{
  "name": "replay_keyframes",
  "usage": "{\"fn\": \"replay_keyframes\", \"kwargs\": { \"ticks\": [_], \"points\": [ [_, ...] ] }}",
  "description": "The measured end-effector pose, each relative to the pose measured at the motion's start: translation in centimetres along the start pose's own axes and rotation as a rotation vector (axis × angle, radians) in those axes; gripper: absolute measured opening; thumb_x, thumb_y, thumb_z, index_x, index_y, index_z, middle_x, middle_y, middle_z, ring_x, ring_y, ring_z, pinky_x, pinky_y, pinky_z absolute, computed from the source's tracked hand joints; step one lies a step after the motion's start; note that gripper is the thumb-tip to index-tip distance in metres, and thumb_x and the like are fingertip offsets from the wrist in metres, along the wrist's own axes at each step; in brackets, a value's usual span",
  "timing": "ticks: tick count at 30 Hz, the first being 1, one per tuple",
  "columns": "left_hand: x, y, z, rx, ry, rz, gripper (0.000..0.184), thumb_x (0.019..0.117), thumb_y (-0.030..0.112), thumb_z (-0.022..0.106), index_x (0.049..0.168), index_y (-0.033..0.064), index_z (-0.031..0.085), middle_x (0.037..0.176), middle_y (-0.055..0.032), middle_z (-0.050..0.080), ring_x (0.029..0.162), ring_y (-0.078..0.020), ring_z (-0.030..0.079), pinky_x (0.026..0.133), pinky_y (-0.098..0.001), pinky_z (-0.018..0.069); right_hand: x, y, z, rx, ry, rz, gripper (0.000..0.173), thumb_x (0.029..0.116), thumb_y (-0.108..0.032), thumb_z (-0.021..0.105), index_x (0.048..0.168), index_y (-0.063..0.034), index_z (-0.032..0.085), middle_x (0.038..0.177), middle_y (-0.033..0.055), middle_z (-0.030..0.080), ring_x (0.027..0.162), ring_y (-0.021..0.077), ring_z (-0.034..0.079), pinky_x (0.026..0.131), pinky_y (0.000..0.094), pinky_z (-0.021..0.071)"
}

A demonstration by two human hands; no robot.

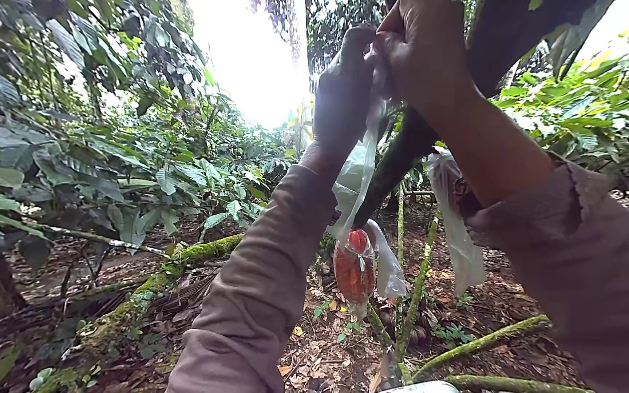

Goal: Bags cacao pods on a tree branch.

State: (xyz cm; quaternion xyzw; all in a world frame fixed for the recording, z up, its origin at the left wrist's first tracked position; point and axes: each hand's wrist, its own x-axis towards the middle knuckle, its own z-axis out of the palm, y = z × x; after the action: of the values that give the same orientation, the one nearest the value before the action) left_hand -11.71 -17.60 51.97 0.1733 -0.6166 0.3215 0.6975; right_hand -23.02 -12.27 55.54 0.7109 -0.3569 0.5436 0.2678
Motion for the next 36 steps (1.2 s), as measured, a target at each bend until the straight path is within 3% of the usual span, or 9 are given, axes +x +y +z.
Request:
{"fn": "replay_keyframes", "kwargs": {
  "ticks": [4,9,12,16,19,22,24,29,36],
  "points": [
    [0.4,-0.6,-0.1,-0.060,0.050,0.109,0.022,0.0996,0.008,0.055,0.095,0.0021,0.076,0.084,-0.0090,0.073,0.074,-0.0117,0.068,0.070,-0.0253,0.0525,-0.3,0.6,-0.5,0.099,-0.039,-0.033,0.036,0.1015,-0.011,0.052,0.136,-0.0012,0.056,0.113,0.0143,0.064,0.091,0.0145,0.065,0.083,0.0309,0.0542],
    [3.5,-1.6,-2.6,-0.297,-0.404,-0.024,0.012,0.0968,0.013,0.064,0.101,0.0055,0.072,0.080,0.0049,0.068,0.060,0.0022,0.058,0.056,-0.0173,0.0489,-0.7,1.7,-0.7,0.135,-0.086,-0.098,0.046,0.0983,-0.021,0.066,0.140,-0.0060,0.053,0.105,0.0091,0.063,0.078,0.0110,0.065,0.071,0.0286,0.0573],
    [5.3,-1.8,-3.9,-0.374,-0.662,-0.134,0.006,0.0956,0.011,0.067,0.099,0.0060,0.069,0.074,0.0068,0.064,0.053,0.0018,0.055,0.048,-0.0160,0.0463,-0.7,1.7,-0.2,0.029,-0.045,-0.120,0.039,0.0969,-0.012,0.062,0.134,-0.0044,0.057,0.101,0.0094,0.064,0.080,0.0150,0.064,0.076,0.0318,0.0548],
    [6.1,-2.1,-4.7,-0.538,-0.862,-0.297,0.008,0.1008,0.008,0.059,0.096,0.0103,0.065,0.069,0.0086,0.059,0.051,0.0009,0.049,0.046,-0.0143,0.0400,-1.1,1.4,0.6,-0.086,0.027,-0.155,0.032,0.0971,-0.009,0.058,0.128,0.0010,0.058,0.116,0.0184,0.066,0.099,0.0274,0.067,0.089,0.0433,0.0523],
    [5.5,-3.3,-3.9,-0.847,-0.858,-0.437,0.015,0.1028,0.004,0.051,0.097,0.0088,0.065,0.069,0.0068,0.059,0.051,0.0013,0.048,0.046,-0.0129,0.0387,-1.4,1.5,1.1,-0.077,0.084,-0.159,0.029,0.0991,-0.007,0.054,0.126,0.0016,0.058,0.121,0.0188,0.066,0.104,0.0269,0.068,0.092,0.0422,0.0528],
    [4.2,-3.5,-3.4,-1.125,-0.821,-0.571,0.020,0.1039,0.002,0.046,0.095,0.0086,0.063,0.070,0.0053,0.059,0.056,0.0003,0.052,0.052,-0.0136,0.0458,-1.5,2.5,1.2,-0.025,0.157,-0.250,0.025,0.0978,-0.008,0.058,0.119,0.0040,0.061,0.112,0.0178,0.067,0.097,0.0231,0.068,0.087,0.0362,0.0537],
    [3.8,-3.1,-3.2,-1.196,-0.785,-0.649,0.021,0.1039,0.000,0.045,0.094,0.0076,0.063,0.069,0.0040,0.058,0.052,0.0006,0.049,0.048,-0.0124,0.0427,-1.8,2.9,1.0,-0.033,0.164,-0.294,0.024,0.0983,-0.009,0.057,0.117,0.0040,0.063,0.112,0.0193,0.067,0.094,0.0226,0.066,0.086,0.0343,0.0527],
    [4.0,-3.0,-3.4,-1.141,-0.766,-0.661,0.021,0.1058,0.004,0.046,0.091,0.0079,0.061,0.065,0.0037,0.056,0.048,0.0009,0.046,0.043,-0.0120,0.0382,-2.6,3.3,0.8,-0.064,0.201,-0.425,0.027,0.0982,-0.009,0.057,0.119,0.0042,0.067,0.117,0.0227,0.065,0.086,0.0207,0.065,0.079,0.0301,0.0536],
    [5.0,-3.5,-4.0,-0.921,-0.763,-0.549,0.016,0.1031,0.004,0.054,0.094,0.0060,0.066,0.068,0.0040,0.062,0.052,-0.0002,0.052,0.046,-0.0133,0.0418,-2.1,2.7,0.7,-0.255,0.210,-0.419,0.024,0.1041,-0.006,0.048,0.110,0.0073,0.067,0.115,0.0256,0.067,0.109,0.0373,0.066,0.097,0.0424,0.0519]
  ]
}}
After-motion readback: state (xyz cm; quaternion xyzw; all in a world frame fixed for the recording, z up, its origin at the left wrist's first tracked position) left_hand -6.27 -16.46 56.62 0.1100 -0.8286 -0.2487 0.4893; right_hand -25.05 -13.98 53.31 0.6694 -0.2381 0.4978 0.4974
